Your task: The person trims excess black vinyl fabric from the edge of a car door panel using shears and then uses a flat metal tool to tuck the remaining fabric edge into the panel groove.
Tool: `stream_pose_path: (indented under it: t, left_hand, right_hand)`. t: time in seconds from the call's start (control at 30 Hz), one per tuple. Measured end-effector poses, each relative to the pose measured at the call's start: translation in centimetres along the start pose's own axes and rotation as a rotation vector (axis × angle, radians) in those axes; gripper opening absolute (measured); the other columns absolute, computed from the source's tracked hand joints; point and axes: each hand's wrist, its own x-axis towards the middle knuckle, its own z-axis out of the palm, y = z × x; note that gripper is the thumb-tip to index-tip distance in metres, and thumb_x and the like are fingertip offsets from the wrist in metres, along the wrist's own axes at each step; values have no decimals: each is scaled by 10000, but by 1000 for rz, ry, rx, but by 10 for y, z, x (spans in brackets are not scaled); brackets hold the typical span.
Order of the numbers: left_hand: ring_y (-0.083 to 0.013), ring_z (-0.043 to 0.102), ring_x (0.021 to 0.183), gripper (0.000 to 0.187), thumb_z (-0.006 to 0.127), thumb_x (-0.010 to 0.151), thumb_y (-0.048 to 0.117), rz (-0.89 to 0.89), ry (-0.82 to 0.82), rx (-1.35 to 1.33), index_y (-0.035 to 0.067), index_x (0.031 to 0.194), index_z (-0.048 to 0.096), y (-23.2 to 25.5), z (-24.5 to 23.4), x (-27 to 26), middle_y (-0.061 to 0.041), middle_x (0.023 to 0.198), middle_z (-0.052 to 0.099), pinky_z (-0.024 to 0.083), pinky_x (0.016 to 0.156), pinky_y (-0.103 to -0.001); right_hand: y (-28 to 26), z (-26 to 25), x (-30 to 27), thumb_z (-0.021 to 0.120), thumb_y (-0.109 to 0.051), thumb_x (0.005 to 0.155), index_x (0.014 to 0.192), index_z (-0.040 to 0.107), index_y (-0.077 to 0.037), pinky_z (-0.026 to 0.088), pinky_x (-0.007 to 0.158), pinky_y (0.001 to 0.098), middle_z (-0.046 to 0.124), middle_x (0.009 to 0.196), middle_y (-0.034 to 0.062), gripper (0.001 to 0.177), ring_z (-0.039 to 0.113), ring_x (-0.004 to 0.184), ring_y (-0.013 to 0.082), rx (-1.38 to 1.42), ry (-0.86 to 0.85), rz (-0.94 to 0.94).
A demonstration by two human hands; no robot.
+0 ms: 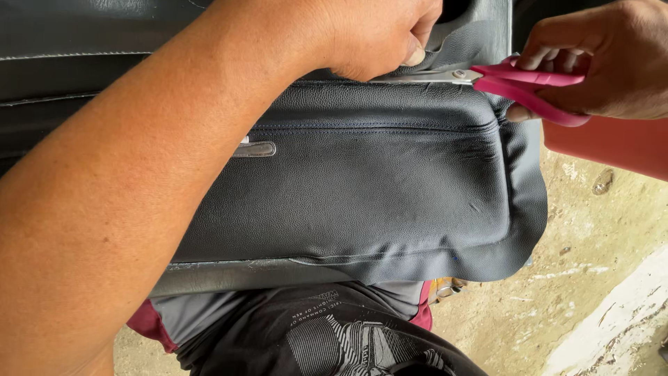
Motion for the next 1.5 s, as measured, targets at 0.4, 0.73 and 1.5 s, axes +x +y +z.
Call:
stream_pose_path:
  t: [0.4,0.73,1.5]
  left_hand:
    - [-267,680,586,133,692,921,220,150,176,-18,124,956,777,-8,9,4,-96,784,749,529,523,-444]
    - [-281,682,604,163,710,914,260,104,129,-35,132,991,776,-1,-8,-11,-101,802,744,528,553,-464]
    - [-230,713,693,199,678,971,356,-223,-101,-28,227,1105,750,-1,-26,-43,-32,865,760,557,615,-443]
  right_hand:
    - [-5,-1,1,960,-257,674,1008,805,-79,601,560,312,737,801,57,409,711,657,166,71,42,-84]
    - [-22,-14,6,952,-291,683,1068,805,-106,609,573,289,795,754,64,452,731,653,146,-28,1,-45]
    - [-19,-10,11,919,-236,730,976,799,-78,579,579,305,784,767,55,316,722,646,155,69,28,-154]
